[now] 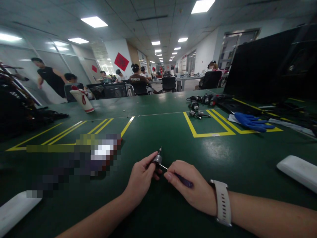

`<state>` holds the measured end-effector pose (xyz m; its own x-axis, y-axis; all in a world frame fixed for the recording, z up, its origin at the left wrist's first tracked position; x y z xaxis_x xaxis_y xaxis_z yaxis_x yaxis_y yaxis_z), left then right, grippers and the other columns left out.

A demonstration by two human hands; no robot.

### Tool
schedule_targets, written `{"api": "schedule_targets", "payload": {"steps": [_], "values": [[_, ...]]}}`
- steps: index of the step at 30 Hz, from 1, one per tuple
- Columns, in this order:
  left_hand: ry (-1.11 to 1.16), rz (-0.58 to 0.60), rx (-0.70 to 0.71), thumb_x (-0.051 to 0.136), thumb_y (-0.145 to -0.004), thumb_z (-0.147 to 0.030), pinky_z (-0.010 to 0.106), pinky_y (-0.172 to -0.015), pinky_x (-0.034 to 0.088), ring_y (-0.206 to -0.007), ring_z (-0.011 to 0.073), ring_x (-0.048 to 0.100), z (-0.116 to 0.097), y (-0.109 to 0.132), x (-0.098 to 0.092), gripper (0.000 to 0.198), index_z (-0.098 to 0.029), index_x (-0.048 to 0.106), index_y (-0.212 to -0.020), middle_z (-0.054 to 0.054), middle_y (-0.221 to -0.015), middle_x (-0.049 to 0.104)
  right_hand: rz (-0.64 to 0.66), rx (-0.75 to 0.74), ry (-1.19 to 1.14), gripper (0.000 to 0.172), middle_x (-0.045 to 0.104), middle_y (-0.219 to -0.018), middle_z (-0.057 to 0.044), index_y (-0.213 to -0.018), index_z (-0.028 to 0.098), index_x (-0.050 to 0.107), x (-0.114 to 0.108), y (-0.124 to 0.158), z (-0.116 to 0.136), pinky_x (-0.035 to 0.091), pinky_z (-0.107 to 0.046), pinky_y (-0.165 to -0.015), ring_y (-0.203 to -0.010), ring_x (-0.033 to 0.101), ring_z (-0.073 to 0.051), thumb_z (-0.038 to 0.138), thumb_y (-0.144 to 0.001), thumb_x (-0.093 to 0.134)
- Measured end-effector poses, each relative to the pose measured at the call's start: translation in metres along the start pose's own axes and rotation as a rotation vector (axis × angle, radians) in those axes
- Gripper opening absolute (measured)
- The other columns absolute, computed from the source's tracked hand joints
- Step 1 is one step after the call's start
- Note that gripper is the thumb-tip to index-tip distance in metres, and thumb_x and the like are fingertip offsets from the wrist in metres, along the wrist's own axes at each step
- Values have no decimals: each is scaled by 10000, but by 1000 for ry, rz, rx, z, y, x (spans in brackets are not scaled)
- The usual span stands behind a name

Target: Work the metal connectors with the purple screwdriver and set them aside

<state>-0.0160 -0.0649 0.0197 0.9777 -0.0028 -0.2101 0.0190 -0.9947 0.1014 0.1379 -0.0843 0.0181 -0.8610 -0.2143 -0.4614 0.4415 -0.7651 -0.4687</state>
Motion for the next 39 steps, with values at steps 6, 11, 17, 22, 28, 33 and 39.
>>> {"api": "schedule_targets", "payload": {"steps": [6,11,17,22,28,33,39], "values": [[-17,2,-35,499,-763,-147,228,-525,493,-567,116,599,-1,1,1,433,-132,563,-1191,26,-774,671,0,6,39,172,527,-709,5,-758,183,537,2,0,-2,361,-252,-617,-662,473,-126,225,-900,449],[-24,6,-5,507,-763,-165,219,-525,495,-592,119,611,-2,1,2,430,-131,564,-1188,35,-816,676,-3,-8,46,183,530,-699,4,-750,181,536,0,0,2,357,-248,-614,-647,472,-123,227,-901,444],[-33,-2,25,512,-748,-173,233,-522,504,-577,130,619,0,-1,2,413,-125,592,-1150,31,-771,682,-26,3,87,190,527,-690,1,-739,170,535,3,1,3,353,-249,-615,-647,467,-123,216,-898,442],[-6,4,43,527,-736,-178,231,-497,507,-600,138,629,5,-3,1,379,-124,612,-1101,39,-819,676,-65,2,45,209,534,-661,8,-708,164,551,-1,1,5,358,-241,-605,-629,478,-114,212,-887,454],[93,44,-34,520,-750,-129,256,-592,546,-734,169,656,4,-2,0,337,-126,604,-1077,69,-944,658,-16,255,-204,363,453,-473,45,-571,159,519,-25,-4,5,340,-209,-462,-445,438,-82,331,-882,444],[160,63,-108,522,-779,-113,266,-647,558,-833,192,662,5,-4,-3,326,-150,575,-1099,86,-1059,626,191,402,-376,429,364,-401,74,-474,157,476,-48,-13,-1,230,-187,-366,-360,307,-49,359,-851,499],[166,68,-106,525,-800,-122,255,-637,562,-837,192,666,5,-5,-4,272,-157,581,-1063,75,-1030,632,448,338,-464,446,333,-394,88,-438,152,437,-58,-20,-1,211,-192,-375,-356,268,-35,301,-851,509]]}}
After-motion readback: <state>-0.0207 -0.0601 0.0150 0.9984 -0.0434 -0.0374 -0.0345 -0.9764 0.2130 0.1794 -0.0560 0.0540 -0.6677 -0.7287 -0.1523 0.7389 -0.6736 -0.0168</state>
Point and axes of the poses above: each hand's wrist, its own y-axis away from the middle knuckle, its own x-axis out of the palm, z = x × y, the point moved 2 cm from there along -y, towards the middle knuckle
